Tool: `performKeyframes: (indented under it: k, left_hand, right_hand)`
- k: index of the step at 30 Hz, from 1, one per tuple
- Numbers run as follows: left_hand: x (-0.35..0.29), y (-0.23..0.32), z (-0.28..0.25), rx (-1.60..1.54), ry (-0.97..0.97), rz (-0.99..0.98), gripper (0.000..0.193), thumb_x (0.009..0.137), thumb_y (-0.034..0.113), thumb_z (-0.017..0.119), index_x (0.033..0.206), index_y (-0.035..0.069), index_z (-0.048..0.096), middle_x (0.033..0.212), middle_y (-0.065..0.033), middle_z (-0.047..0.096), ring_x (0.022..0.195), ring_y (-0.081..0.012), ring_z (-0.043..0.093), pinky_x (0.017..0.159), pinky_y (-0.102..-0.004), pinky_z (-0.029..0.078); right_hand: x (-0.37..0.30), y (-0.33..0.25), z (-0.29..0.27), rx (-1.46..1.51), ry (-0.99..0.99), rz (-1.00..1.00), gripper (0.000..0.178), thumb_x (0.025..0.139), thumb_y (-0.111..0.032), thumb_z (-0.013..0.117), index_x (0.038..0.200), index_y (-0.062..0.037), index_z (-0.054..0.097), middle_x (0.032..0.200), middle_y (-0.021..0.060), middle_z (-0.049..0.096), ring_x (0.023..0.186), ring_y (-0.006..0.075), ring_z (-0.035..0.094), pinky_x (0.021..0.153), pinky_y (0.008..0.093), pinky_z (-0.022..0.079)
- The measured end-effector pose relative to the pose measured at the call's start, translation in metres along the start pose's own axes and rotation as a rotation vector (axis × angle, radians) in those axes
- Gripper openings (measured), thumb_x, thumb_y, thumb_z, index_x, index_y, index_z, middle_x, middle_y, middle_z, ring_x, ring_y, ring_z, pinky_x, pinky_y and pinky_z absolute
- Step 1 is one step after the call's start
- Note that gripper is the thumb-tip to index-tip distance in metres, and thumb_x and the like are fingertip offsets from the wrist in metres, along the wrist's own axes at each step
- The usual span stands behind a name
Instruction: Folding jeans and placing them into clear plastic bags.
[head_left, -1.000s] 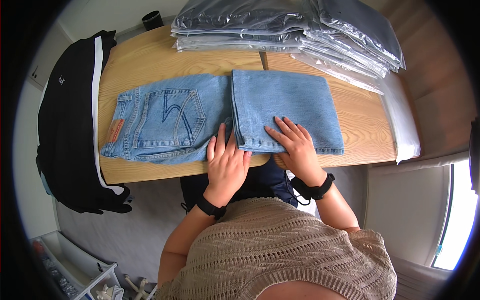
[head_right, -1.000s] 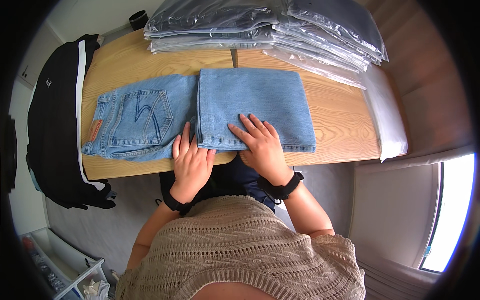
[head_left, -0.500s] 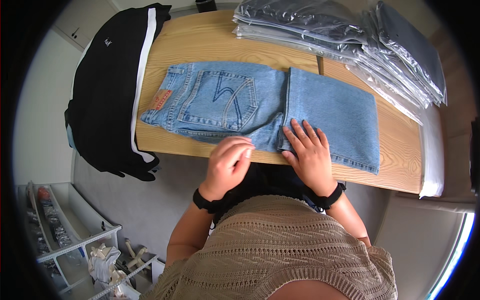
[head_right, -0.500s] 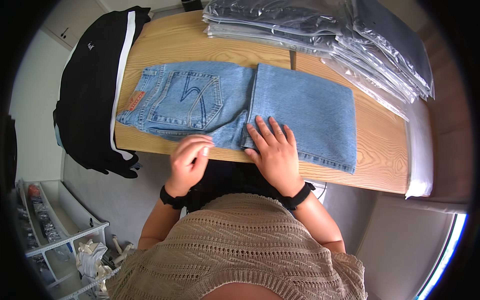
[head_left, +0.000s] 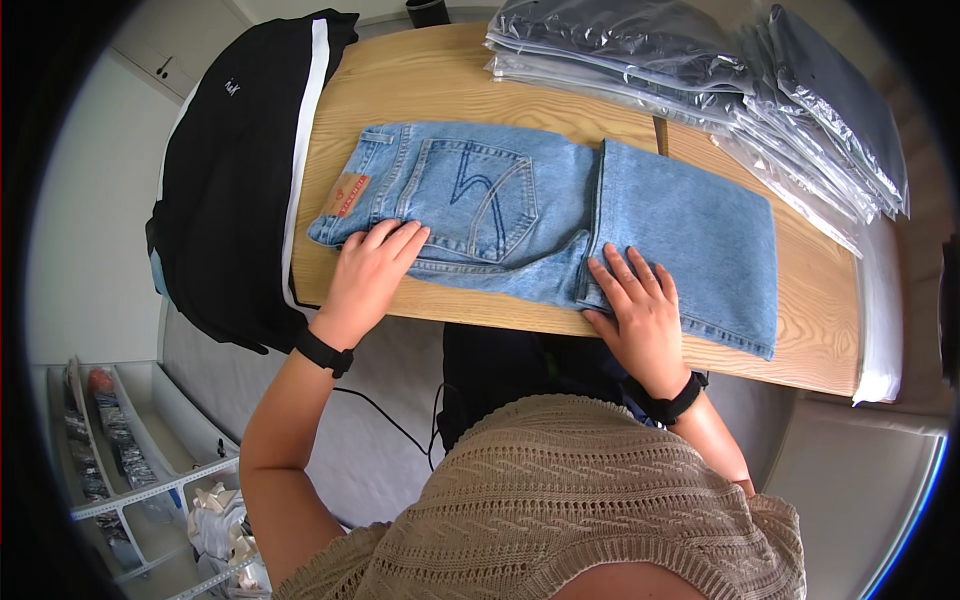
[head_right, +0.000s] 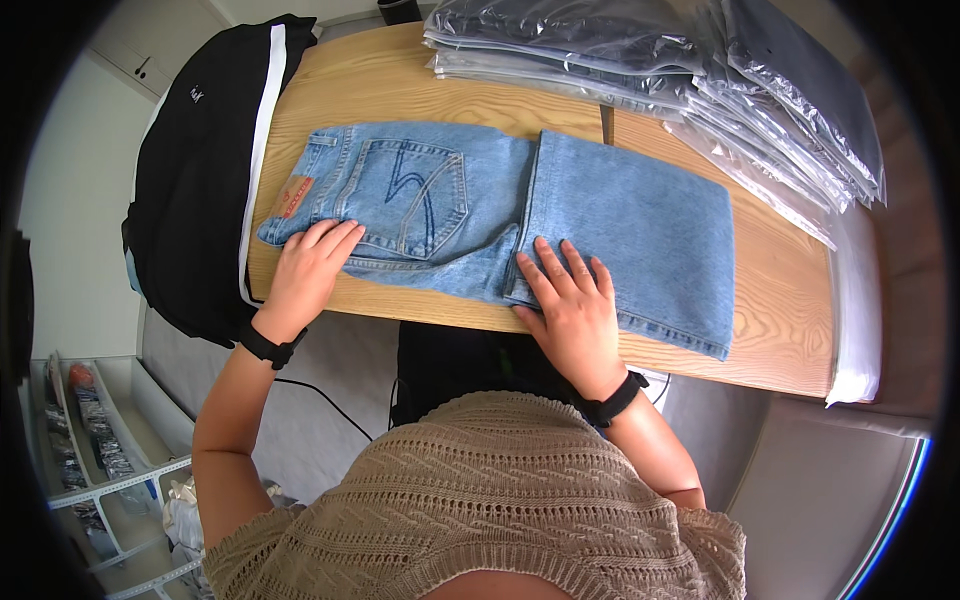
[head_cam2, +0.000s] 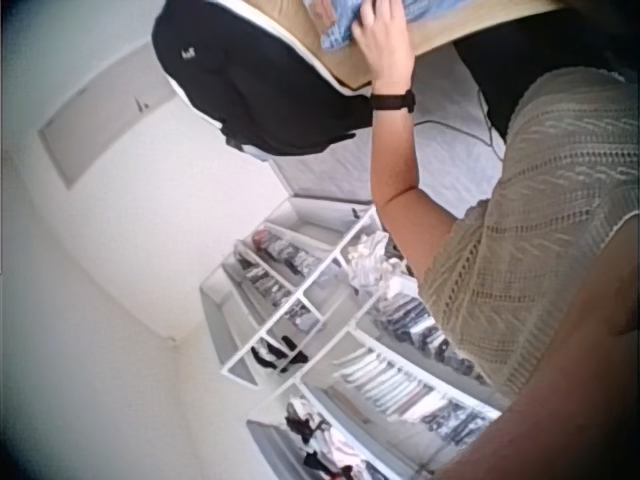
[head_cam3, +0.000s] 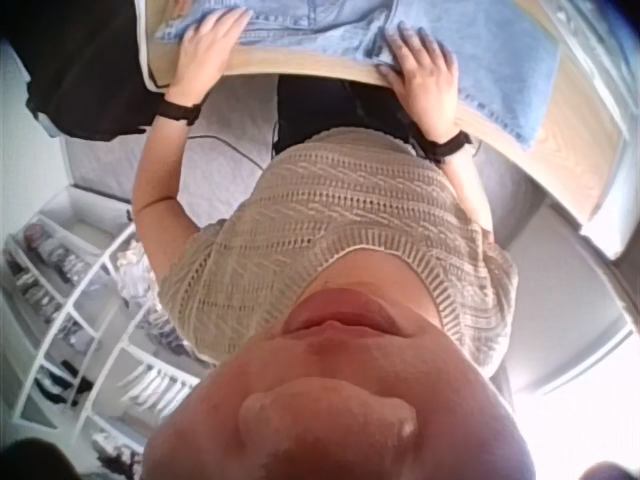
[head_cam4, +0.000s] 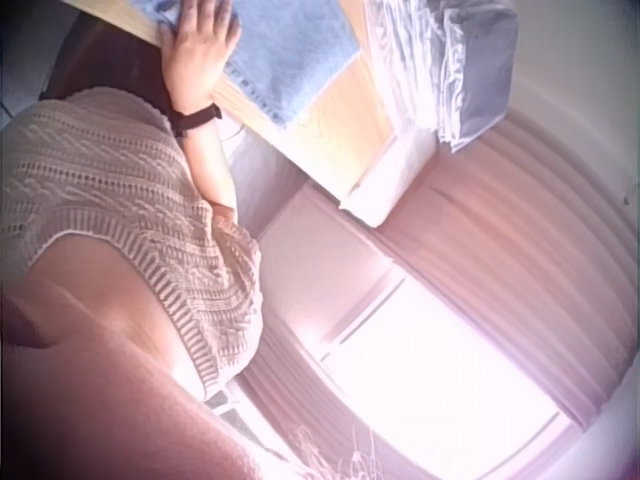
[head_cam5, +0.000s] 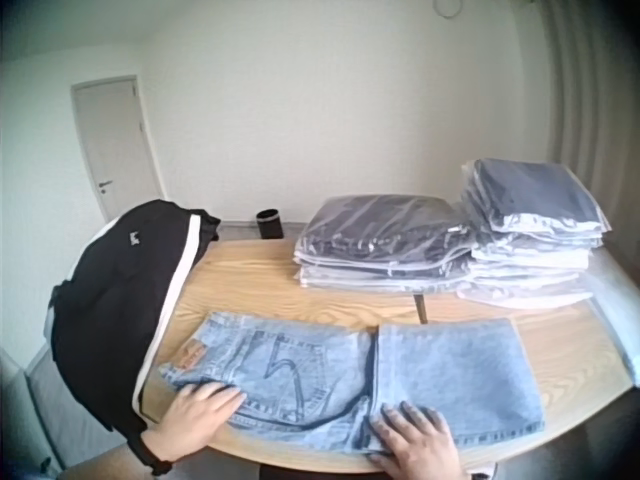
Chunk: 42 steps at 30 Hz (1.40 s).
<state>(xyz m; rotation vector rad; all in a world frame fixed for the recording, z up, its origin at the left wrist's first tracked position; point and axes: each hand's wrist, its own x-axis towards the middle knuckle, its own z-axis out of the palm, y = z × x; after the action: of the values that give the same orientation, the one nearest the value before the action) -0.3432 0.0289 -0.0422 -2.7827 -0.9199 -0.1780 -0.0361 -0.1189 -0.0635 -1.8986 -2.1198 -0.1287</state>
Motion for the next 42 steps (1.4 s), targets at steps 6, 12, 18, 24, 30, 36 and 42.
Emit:
performKeyframes:
  k: [6,12,18,24,30,36,42]
  left_hand:
    - [0.014,-0.018,-0.009,-0.137,0.059,-0.008,0.032,0.069,-0.005,0.058,0.098,0.006,0.068,0.095,-0.0022,0.066,0.088,-0.0218,0.057,0.074,-0.0339,0.048]
    - [0.001,-0.016,-0.026,-0.303,-0.135,-0.045,0.042,0.072,-0.004,0.057,0.112,0.008,0.066,0.111,-0.0056,0.062,0.099,-0.0249,0.054,0.088,-0.0394,0.043]
    - [0.019,0.004,-0.032,-0.278,-0.155,-0.071,0.046,0.090,0.017,0.052,0.135,0.015,0.047,0.142,-0.0097,0.040,0.131,-0.0285,0.035,0.109,-0.0461,0.023]
    - [0.008,-0.004,0.008,-0.165,-0.298,-0.127,0.046,0.096,0.025,0.045,0.141,0.017,0.041,0.151,-0.0053,0.030,0.142,-0.0262,0.019,0.114,-0.0486,0.010]
    - [-0.009,-0.036,-0.017,-1.332,0.541,-0.779,0.034,0.096,0.016,0.049,0.124,-0.002,0.054,0.134,-0.0113,0.050,0.128,-0.0197,0.042,0.108,-0.0351,0.029]
    - [-0.069,-0.015,0.022,-1.897,0.779,-1.292,0.045,0.090,0.027,0.060,0.121,-0.003,0.048,0.122,-0.0124,0.051,0.116,-0.0232,0.048,0.098,-0.0366,0.040]
    - [-0.043,-0.023,0.044,-2.143,0.638,-1.230,0.037,0.089,0.025,0.063,0.114,0.000,0.052,0.115,-0.0083,0.056,0.114,-0.0216,0.051,0.099,-0.0339,0.040]
  right_hand:
    - [0.001,0.005,0.002,0.032,-0.005,0.008,0.055,0.079,-0.033,0.066,0.130,-0.0180,0.051,0.137,0.0056,0.049,0.124,0.0272,0.046,0.104,0.0468,0.032]
    - [0.001,0.008,0.003,0.058,-0.019,-0.001,0.056,0.078,-0.033,0.067,0.130,-0.0187,0.052,0.137,0.0054,0.049,0.125,0.0268,0.045,0.104,0.0467,0.031]
    - [0.003,0.008,0.003,0.062,-0.003,0.013,0.055,0.078,-0.032,0.067,0.129,-0.0181,0.052,0.136,0.0060,0.049,0.124,0.0280,0.046,0.103,0.0468,0.032]
    - [0.004,0.005,0.003,0.070,0.006,-0.001,0.054,0.078,-0.031,0.068,0.128,-0.0178,0.053,0.136,0.0060,0.050,0.124,0.0279,0.046,0.103,0.0466,0.032]
    - [0.001,0.008,0.006,0.038,0.021,0.012,0.054,0.078,-0.032,0.067,0.128,-0.0191,0.053,0.135,0.0045,0.050,0.124,0.0265,0.046,0.103,0.0458,0.033]
    - [-0.001,0.014,0.008,0.073,0.042,0.010,0.049,0.081,-0.033,0.065,0.126,-0.0191,0.055,0.134,0.0027,0.052,0.124,0.0250,0.046,0.103,0.0447,0.033]
    - [-0.004,0.016,0.013,0.115,0.092,-0.027,0.045,0.081,-0.030,0.065,0.124,-0.0180,0.057,0.133,0.0009,0.053,0.123,0.0245,0.048,0.103,0.0444,0.033]
